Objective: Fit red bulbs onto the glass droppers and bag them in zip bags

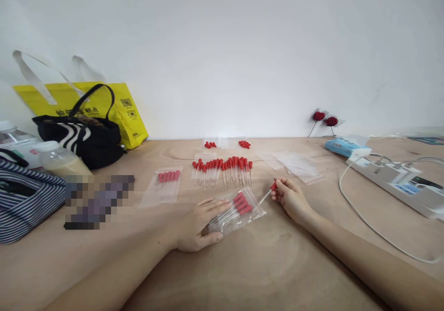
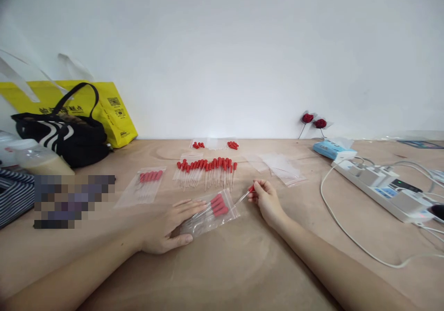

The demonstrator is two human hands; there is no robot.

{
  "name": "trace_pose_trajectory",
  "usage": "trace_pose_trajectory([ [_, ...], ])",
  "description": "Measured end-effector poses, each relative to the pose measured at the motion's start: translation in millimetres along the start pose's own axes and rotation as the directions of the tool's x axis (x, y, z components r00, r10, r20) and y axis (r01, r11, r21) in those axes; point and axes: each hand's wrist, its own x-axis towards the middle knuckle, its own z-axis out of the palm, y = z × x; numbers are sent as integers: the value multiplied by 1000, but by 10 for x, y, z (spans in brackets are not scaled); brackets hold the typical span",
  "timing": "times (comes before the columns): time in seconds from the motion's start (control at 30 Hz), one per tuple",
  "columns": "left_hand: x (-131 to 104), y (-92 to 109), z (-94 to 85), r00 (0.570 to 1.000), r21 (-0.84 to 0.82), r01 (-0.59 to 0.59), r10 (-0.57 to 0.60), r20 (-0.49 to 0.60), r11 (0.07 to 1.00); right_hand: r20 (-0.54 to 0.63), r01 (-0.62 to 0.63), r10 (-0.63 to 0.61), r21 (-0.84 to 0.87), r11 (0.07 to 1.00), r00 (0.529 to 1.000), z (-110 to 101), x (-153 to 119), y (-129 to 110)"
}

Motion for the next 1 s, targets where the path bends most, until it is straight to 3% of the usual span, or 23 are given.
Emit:
trace_pose_trajectory([
  [0.13, 1, 2, 9, 1000, 5, -2, 2, -1, 1000, 114, -72, 70, 15, 997, 991, 44, -151, -27],
  [0.37, 2, 3, -4, 1000, 18, -25, 25, 6, 1000, 380, -58, 163, -273, 960, 911, 20, -227, -108],
  [0.57, 6, 12, 8, 1000, 6, -14, 14, -5, 1000, 470, 55, 197, -470, 881, 860, 64, -188, -94],
  [0.83, 8, 39, -10, 1000, 5, -6, 6, -23, 1000, 511, 19, 240, -449, 893, 825, 177, -69, -16],
  [1.0, 10, 27, -9, 999, -12, -15, 14, -44, 1000, 604, 20, 287, -449, 893, 744, 167, -31, 8],
])
